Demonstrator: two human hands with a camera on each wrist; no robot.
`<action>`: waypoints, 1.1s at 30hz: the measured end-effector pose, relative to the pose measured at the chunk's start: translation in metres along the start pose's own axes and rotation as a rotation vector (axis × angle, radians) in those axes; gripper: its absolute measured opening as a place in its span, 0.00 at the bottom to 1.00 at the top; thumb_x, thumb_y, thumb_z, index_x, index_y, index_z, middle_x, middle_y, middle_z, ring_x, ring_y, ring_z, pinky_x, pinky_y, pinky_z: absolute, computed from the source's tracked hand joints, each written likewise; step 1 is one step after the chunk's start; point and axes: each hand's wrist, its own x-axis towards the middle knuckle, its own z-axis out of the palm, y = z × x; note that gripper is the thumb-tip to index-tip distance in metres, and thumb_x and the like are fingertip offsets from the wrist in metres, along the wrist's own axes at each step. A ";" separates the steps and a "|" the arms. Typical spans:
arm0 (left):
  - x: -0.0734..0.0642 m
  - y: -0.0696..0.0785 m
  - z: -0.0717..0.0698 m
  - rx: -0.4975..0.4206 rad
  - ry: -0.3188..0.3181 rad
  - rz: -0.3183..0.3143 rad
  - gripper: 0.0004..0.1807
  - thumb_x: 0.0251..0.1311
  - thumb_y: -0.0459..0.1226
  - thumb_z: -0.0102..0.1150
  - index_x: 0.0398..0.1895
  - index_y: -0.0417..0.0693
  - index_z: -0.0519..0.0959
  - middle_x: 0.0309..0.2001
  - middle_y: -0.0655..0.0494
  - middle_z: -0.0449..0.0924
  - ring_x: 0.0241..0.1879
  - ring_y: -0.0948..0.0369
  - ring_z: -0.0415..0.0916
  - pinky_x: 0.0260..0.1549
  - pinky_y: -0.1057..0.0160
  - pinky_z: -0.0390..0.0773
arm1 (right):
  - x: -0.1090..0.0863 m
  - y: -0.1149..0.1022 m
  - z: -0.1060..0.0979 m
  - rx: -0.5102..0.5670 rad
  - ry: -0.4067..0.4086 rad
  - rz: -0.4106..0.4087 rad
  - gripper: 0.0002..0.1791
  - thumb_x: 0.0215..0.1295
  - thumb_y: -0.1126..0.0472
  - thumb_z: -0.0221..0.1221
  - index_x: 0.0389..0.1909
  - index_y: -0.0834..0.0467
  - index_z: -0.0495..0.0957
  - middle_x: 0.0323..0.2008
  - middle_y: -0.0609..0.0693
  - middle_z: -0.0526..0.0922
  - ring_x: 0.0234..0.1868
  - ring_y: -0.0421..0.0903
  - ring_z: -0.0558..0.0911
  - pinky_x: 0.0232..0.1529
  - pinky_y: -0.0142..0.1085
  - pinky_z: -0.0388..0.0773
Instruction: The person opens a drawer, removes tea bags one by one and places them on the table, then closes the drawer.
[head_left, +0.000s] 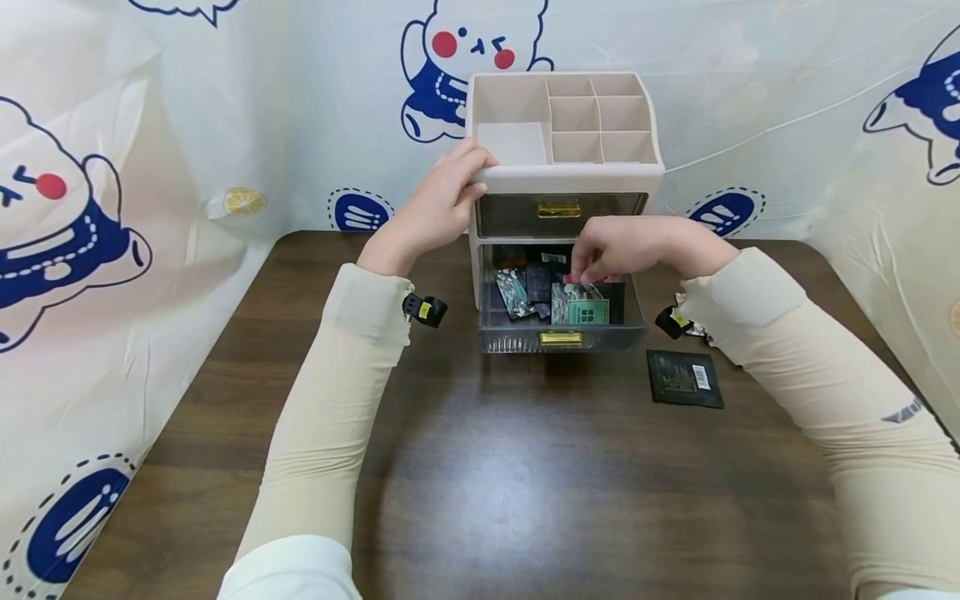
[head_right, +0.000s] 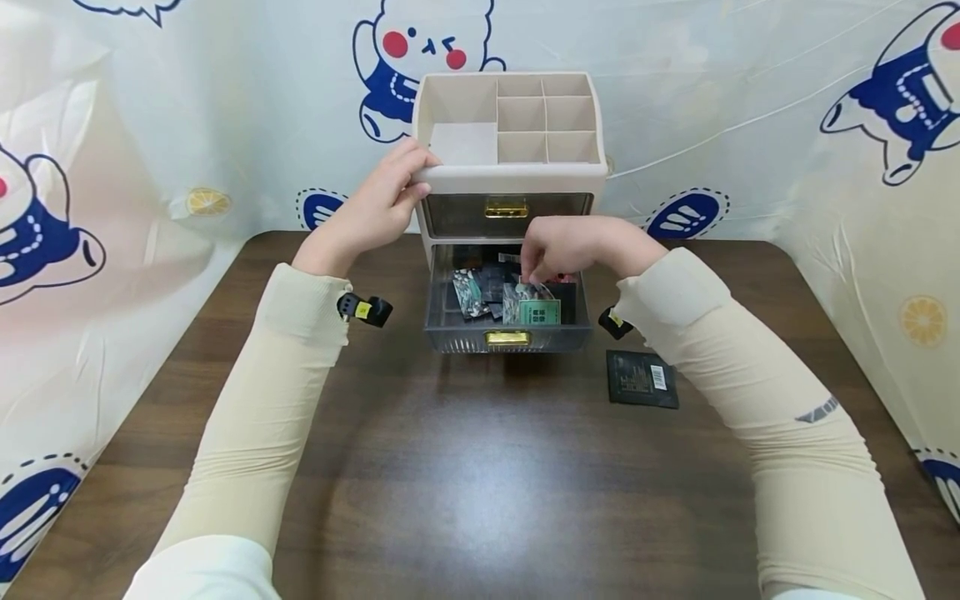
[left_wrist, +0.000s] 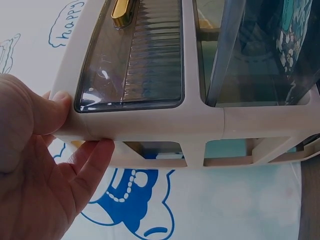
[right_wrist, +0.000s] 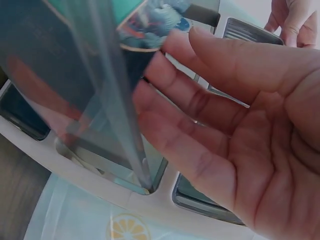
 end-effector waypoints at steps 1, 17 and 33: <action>0.000 0.000 0.000 -0.001 -0.001 -0.002 0.11 0.72 0.29 0.44 0.53 0.38 0.73 0.56 0.47 0.71 0.57 0.51 0.63 0.65 0.52 0.63 | 0.000 0.000 0.000 0.007 0.001 -0.007 0.09 0.70 0.70 0.54 0.42 0.64 0.83 0.40 0.57 0.85 0.23 0.41 0.73 0.27 0.33 0.73; 0.001 0.000 -0.001 0.086 -0.030 -0.004 0.12 0.74 0.30 0.42 0.56 0.39 0.70 0.57 0.47 0.69 0.56 0.50 0.61 0.63 0.53 0.62 | 0.002 -0.001 0.008 0.010 0.017 -0.082 0.05 0.68 0.71 0.57 0.36 0.63 0.82 0.33 0.52 0.79 0.35 0.45 0.73 0.38 0.37 0.72; -0.001 0.002 0.001 0.176 -0.064 0.042 0.11 0.73 0.28 0.37 0.54 0.37 0.65 0.55 0.44 0.63 0.55 0.47 0.59 0.63 0.52 0.60 | -0.023 -0.002 -0.011 -0.011 0.247 -0.129 0.07 0.69 0.71 0.56 0.38 0.62 0.83 0.33 0.53 0.83 0.33 0.45 0.76 0.39 0.35 0.74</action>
